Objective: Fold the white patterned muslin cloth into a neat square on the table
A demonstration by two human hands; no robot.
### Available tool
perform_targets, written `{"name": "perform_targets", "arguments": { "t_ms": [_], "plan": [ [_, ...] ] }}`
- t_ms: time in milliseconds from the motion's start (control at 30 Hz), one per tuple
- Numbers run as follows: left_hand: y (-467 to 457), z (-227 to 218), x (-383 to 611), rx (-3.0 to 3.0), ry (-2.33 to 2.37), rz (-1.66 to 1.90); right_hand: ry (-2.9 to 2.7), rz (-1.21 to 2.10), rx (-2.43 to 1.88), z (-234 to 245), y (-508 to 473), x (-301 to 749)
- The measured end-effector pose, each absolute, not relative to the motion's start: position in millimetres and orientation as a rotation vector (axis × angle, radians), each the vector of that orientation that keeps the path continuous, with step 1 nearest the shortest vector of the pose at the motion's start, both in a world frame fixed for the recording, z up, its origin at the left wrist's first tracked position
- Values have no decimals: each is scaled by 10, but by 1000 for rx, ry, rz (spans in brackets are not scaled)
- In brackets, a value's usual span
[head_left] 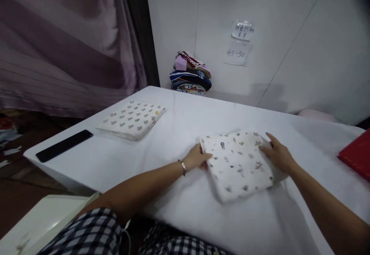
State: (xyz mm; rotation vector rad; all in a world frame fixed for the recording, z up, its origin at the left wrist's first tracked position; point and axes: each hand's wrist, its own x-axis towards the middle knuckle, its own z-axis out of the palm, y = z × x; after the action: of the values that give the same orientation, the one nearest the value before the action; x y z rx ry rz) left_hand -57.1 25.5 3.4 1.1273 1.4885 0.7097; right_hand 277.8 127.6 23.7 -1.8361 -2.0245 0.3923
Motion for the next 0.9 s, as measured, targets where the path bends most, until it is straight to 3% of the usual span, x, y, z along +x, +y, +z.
{"name": "perform_targets", "arguments": {
  "t_ms": [67,133,267,367,533,900],
  "plan": [
    [60,19,-445,1037,1291,597,-2023,171,-1827,351,1462,2827],
    [-12,40,-442,1047,1288,616,-1983,168,-1770,421,1489,2731],
    [176,129,-641,1115,1524,901,-2020,646,-1516,436,1064,2170],
    [342,159,-673,1208,1550,923,-2164,778,-1364,424,633,1715],
    [416,77,-489,1345,1572,807,-2390,625,-1460,396,394,1336],
    [409,-96,-485,1374,1529,958,-2487,543,-1514,290,538,1197]
  ]
}}
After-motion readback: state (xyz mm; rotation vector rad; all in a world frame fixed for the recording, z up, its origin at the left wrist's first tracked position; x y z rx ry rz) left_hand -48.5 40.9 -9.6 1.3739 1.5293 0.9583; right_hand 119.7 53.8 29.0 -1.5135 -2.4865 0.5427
